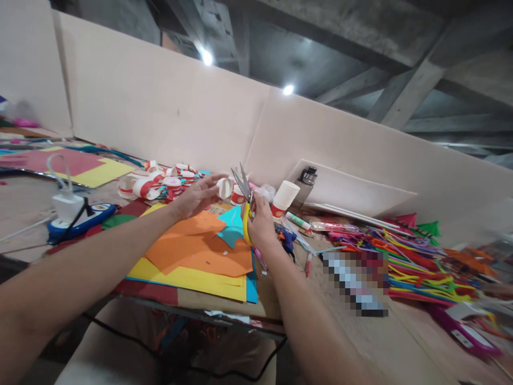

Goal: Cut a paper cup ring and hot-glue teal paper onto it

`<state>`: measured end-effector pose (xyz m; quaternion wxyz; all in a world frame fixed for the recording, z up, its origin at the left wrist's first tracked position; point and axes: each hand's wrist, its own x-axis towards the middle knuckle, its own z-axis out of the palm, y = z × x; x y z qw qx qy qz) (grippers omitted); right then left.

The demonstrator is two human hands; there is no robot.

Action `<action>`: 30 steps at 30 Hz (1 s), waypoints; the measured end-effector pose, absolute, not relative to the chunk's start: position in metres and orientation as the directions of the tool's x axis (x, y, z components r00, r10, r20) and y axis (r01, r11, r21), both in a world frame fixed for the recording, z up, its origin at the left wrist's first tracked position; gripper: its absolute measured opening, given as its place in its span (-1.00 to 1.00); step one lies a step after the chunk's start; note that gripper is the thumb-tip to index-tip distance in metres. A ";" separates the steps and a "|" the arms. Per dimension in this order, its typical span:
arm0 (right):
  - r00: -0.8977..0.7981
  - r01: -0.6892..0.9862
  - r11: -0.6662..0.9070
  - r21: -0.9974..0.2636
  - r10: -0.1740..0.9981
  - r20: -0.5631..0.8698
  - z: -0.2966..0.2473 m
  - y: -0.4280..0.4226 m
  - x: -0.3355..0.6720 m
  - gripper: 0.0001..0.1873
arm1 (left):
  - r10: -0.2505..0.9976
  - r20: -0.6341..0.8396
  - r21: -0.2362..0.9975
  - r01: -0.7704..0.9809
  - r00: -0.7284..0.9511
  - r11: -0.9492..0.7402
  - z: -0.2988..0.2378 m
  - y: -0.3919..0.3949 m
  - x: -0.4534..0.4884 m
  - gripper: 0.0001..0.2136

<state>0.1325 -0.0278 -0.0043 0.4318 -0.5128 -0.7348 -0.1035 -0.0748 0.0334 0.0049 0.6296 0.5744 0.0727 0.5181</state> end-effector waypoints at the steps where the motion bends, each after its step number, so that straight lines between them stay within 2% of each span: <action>1: -0.104 0.846 0.445 -0.295 0.679 0.727 -0.004 -0.028 0.132 -0.55 | 0.737 0.478 0.795 -0.593 0.478 -0.131 0.006 0.031 -0.074 -0.61; 4: -0.098 0.867 0.394 -0.307 0.737 0.669 -0.001 -0.033 0.131 -0.54 | 0.736 0.419 0.788 -0.616 0.531 -0.004 0.010 0.025 -0.071 -0.69; 8: -0.090 0.917 0.301 -0.263 0.796 0.599 0.005 -0.041 0.127 -0.50 | 0.730 0.389 0.792 -0.609 0.562 0.047 0.012 0.021 -0.069 -0.73; 15: -0.109 0.952 0.253 -0.171 0.805 0.584 0.008 -0.045 0.125 -0.50 | 0.714 0.387 0.815 -0.578 0.584 0.031 0.006 0.024 -0.068 -0.71; 30: -0.152 0.963 0.248 -0.109 0.828 0.540 0.010 -0.045 0.125 -0.53 | 0.722 0.345 0.839 -0.541 0.600 0.048 0.001 0.033 -0.072 -0.66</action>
